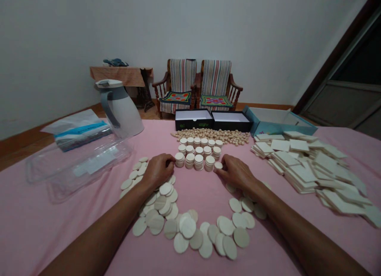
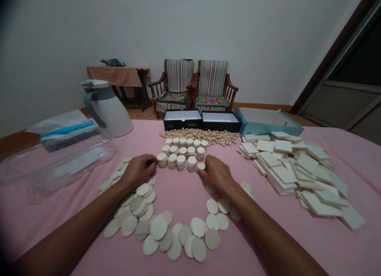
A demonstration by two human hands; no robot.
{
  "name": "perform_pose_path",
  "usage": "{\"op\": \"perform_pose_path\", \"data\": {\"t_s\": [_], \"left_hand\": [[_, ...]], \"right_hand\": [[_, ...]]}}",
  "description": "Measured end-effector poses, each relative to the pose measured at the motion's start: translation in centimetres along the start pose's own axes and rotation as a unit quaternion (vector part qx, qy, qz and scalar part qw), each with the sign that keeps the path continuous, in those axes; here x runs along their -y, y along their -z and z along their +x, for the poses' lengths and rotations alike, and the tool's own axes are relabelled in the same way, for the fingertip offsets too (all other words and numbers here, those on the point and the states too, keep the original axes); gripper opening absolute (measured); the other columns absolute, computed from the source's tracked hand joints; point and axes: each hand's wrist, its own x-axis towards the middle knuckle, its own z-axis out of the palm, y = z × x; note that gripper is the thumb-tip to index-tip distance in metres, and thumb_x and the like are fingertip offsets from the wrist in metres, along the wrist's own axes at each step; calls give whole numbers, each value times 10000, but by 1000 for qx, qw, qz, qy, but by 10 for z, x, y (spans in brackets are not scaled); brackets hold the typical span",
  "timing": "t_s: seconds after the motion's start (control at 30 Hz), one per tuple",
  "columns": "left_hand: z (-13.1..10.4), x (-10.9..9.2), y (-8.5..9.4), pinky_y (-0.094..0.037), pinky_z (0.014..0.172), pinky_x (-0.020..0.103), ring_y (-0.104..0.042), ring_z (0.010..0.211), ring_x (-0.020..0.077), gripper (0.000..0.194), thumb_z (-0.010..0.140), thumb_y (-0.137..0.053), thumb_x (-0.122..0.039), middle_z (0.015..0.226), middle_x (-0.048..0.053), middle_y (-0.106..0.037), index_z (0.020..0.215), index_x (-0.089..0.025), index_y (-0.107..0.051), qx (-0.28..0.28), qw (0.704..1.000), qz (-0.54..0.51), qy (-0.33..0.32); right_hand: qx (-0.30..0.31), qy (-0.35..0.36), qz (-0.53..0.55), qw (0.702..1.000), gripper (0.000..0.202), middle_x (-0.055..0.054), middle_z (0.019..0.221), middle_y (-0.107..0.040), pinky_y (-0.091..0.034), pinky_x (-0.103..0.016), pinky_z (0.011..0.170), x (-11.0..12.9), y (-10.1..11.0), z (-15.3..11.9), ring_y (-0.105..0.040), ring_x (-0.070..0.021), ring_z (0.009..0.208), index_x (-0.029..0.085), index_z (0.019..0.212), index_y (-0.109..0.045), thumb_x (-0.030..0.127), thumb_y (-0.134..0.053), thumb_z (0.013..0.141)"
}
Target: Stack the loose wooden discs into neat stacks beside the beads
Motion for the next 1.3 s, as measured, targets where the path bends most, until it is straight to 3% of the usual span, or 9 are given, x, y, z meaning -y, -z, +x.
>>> {"op": "perform_pose_path", "data": {"t_s": [0.13, 0.27, 0.33, 0.47, 0.77, 0.93, 1.03, 1.3], "left_hand": [[0, 0, 0, -419, 645, 253, -632, 754, 185, 262, 743, -486, -187, 860, 46, -715, 881, -180, -708, -1, 1000, 1, 1], [0, -1, 0, -420, 649, 251, -633, 756, 183, 260, 747, -488, -195, 863, 45, -716, 885, -182, -709, -3, 1000, 1, 4], [-1, -1, 0, -420, 649, 250, -632, 753, 182, 259, 747, -489, -195, 862, 46, -716, 883, -180, -709, -2, 1000, -1, 6], [-1, -1, 0, -418, 646, 250, -631, 747, 182, 259, 743, -487, -195, 854, 45, -714, 877, -181, -708, -2, 1000, -1, 7], [0, 0, 0, -421, 646, 256, -632, 750, 187, 274, 742, -479, -200, 862, 50, -714, 888, -179, -709, 0, 1000, -3, 4], [0, -1, 1, -424, 648, 258, -634, 738, 187, 270, 744, -478, -197, 848, 52, -715, 882, -176, -710, 0, 1000, -5, 7], [0, -1, 1, -429, 658, 260, -635, 745, 188, 267, 747, -479, -200, 856, 50, -715, 885, -179, -707, -3, 1000, -4, 3], [0, 0, 0, -436, 674, 259, -637, 767, 186, 261, 751, -481, -197, 861, 45, -716, 883, -184, -706, -4, 1000, 0, 0]], "right_hand": [[18, 9, 8, 1000, 283, -77, 862, -632, -310, -274, 579, -6, 10, 0, -565, -201, 771, 184, 887, -548, 450, -554, 789], [147, 76, 43, 985, 162, -45, 819, -626, -345, -257, 587, -19, 36, -9, -548, -169, 722, 184, 814, -568, 298, -623, 713], [213, 118, 56, 968, 248, -32, 854, -617, -361, -246, 598, -24, 47, -16, -542, -163, 740, 191, 865, -574, 240, -668, 642], [253, 137, 45, 957, 372, -25, 877, -596, -361, -237, 575, -24, 51, -22, -522, -156, 727, 198, 926, -552, 175, -679, 578], [192, 165, 55, 966, 275, -42, 855, -602, -360, -250, 597, -24, 37, -15, -519, -162, 725, 189, 892, -559, 113, -581, 628], [43, 132, 97, 986, 173, -47, 838, -590, -347, -259, 588, -19, 28, -4, -513, -166, 708, 192, 848, -510, 270, -602, 725], [-11, 122, 103, 987, 154, -42, 839, -575, -331, -256, 579, -15, 18, 3, -504, -160, 702, 196, 835, -491, 244, -589, 727], [-8, 125, 89, 988, 173, -52, 877, -571, -337, -255, 624, -16, 2, 9, -503, -159, 736, 188, 894, -533, 151, -546, 725]]}}
